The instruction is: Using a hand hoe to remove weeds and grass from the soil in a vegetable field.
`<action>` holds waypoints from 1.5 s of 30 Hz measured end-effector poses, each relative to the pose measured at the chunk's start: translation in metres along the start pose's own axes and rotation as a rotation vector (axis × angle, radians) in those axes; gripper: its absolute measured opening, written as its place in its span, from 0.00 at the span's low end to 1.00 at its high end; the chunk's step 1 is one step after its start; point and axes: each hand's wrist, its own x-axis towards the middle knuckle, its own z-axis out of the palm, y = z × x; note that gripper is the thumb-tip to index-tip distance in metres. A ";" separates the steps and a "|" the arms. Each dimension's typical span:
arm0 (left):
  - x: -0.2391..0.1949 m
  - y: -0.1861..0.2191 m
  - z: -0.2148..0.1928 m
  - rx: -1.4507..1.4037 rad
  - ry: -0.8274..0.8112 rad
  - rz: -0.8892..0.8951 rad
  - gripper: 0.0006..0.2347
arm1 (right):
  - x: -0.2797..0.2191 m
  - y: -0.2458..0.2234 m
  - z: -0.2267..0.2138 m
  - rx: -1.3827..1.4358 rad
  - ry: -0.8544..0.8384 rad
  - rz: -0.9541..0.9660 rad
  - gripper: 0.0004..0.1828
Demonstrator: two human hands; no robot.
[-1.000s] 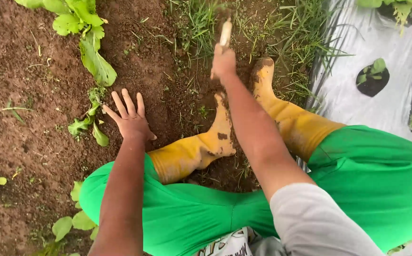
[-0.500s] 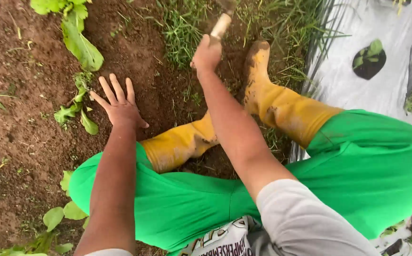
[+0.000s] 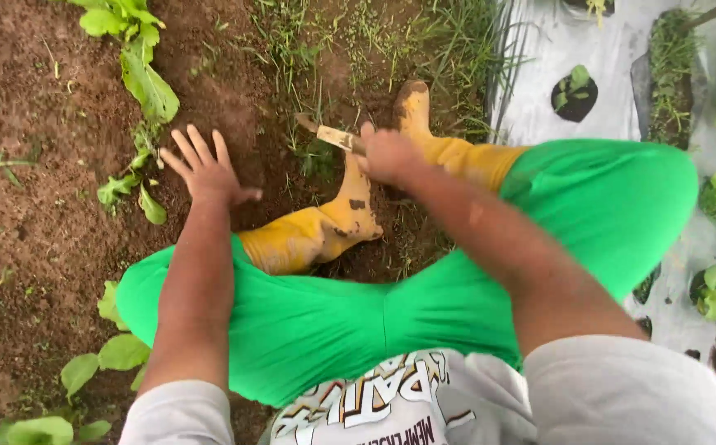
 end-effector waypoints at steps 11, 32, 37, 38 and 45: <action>-0.057 0.039 -0.105 -1.471 0.667 0.531 0.05 | -0.152 -0.045 -0.167 -0.397 0.044 -0.416 0.13; 0.013 0.142 -0.081 -0.754 -0.142 0.301 0.30 | 0.166 0.086 -0.089 1.389 0.334 0.198 0.16; 0.034 0.179 -0.057 -0.684 -0.214 0.299 0.29 | 0.184 0.120 -0.068 1.082 0.036 0.052 0.17; 0.044 0.183 -0.045 -0.657 -0.168 0.282 0.30 | 0.193 0.119 -0.085 1.003 0.037 -0.022 0.18; 0.056 0.182 -0.028 -0.625 -0.118 0.299 0.29 | 0.185 0.073 -0.104 1.149 0.299 0.065 0.18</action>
